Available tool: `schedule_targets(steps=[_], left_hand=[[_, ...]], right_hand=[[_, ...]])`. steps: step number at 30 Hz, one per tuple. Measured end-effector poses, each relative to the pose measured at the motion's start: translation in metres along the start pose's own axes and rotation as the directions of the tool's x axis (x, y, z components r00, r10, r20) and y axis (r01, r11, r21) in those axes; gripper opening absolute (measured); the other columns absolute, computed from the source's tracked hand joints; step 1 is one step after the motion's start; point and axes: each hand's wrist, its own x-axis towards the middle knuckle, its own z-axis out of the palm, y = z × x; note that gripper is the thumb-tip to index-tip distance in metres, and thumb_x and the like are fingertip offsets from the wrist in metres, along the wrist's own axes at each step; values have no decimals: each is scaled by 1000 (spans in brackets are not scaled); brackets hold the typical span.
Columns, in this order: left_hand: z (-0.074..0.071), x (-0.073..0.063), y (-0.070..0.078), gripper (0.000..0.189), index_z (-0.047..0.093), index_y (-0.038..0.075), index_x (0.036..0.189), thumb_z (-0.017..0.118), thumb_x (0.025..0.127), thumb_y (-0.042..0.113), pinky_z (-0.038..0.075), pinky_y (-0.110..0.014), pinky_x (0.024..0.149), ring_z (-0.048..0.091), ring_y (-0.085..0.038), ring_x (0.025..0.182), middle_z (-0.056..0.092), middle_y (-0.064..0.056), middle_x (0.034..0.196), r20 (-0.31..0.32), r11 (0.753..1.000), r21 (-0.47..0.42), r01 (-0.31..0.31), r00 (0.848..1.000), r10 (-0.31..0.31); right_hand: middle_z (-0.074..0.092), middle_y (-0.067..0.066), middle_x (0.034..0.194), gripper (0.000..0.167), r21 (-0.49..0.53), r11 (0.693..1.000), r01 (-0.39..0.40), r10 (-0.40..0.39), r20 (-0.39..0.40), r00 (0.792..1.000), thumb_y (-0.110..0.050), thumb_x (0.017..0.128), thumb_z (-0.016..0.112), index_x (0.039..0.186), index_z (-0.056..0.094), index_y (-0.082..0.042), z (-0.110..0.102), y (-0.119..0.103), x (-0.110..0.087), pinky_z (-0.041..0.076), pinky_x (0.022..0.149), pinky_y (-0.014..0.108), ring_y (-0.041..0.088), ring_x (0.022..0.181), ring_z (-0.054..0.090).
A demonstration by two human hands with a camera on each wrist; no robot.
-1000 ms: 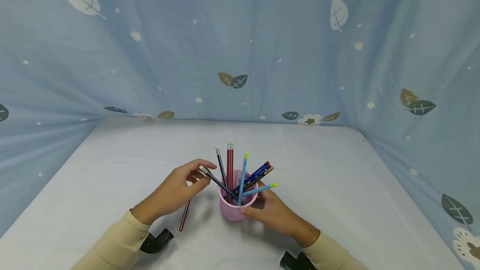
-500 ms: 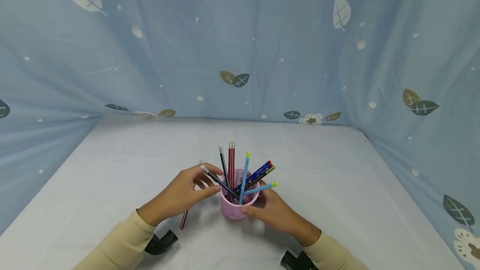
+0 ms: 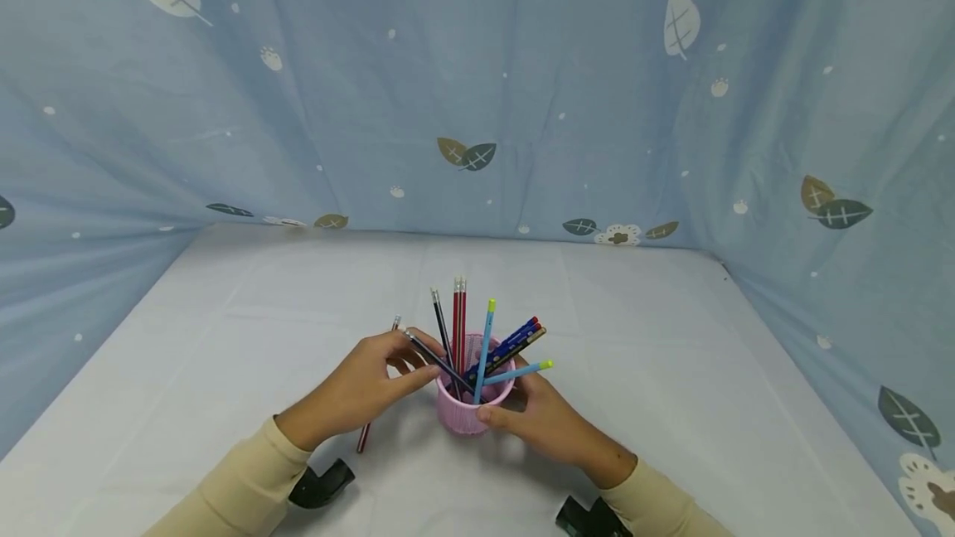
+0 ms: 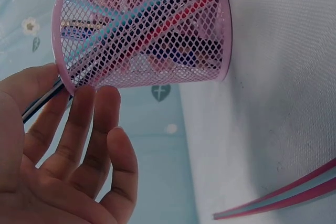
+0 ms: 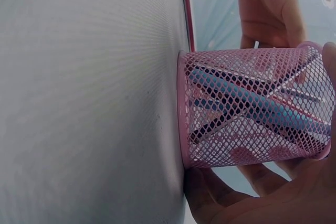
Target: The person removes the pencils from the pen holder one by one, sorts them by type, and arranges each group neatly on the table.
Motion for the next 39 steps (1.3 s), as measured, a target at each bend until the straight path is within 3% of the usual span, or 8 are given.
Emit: schedule_targets(steps=[7, 13, 19, 28, 39], left_hand=[[0, 0, -1, 21, 67, 29, 115, 64, 97, 40, 53, -26, 77, 64, -8, 90, 70, 12, 99, -3, 1000, 17, -4, 1000, 4], [-1, 0, -1, 21, 67, 29, 114, 64, 97, 40, 53, -26, 77, 64, -8, 90, 71, 12, 99, -6, 1000, 23, -4, 1000, 4], [-2, 1, 0, 19, 67, 27, 114, 67, 96, 35, 55, -29, 82, 65, -8, 94, 70, 12, 101, -60, 999, -2, -34, 998, 33], [-2, 0, 1, 17, 68, 25, 113, 67, 96, 32, 56, -28, 82, 65, -6, 93, 70, 12, 102, -89, 998, -13, -63, 994, 62], [-4, -2, 5, 17, 68, 25, 112, 67, 96, 31, 56, -29, 82, 66, -5, 92, 70, 12, 104, -94, 997, -28, -79, 993, 76]], right_hand=[[62, 6, 126, 81, 1, 1000, -25, 25, -6, 1000, -36, 93, 71, 157, 27, -14, 0, -1, 0, 49, 97, 22, 17, 115, 61], [61, 10, 132, 76, -5, 1000, -4, 4, -1, 1000, -36, 94, 70, 155, 31, -11, -1, -1, 0, 49, 98, 23, 21, 118, 62], [60, 8, 136, 79, 9, 1000, -2, 3, -14, 1000, -34, 93, 72, 156, 29, -15, -1, -3, 0, 48, 98, 22, 21, 119, 62], [57, 9, 139, 79, 14, 1000, -1, 1, -5, 1000, -34, 93, 71, 157, 28, -13, 0, -3, -1, 48, 98, 19, 21, 121, 61], [55, 10, 144, 78, 49, 997, 52, -53, 18, 998, -31, 95, 70, 158, 25, -20, 0, 0, 0, 48, 98, 19, 22, 121, 62]])
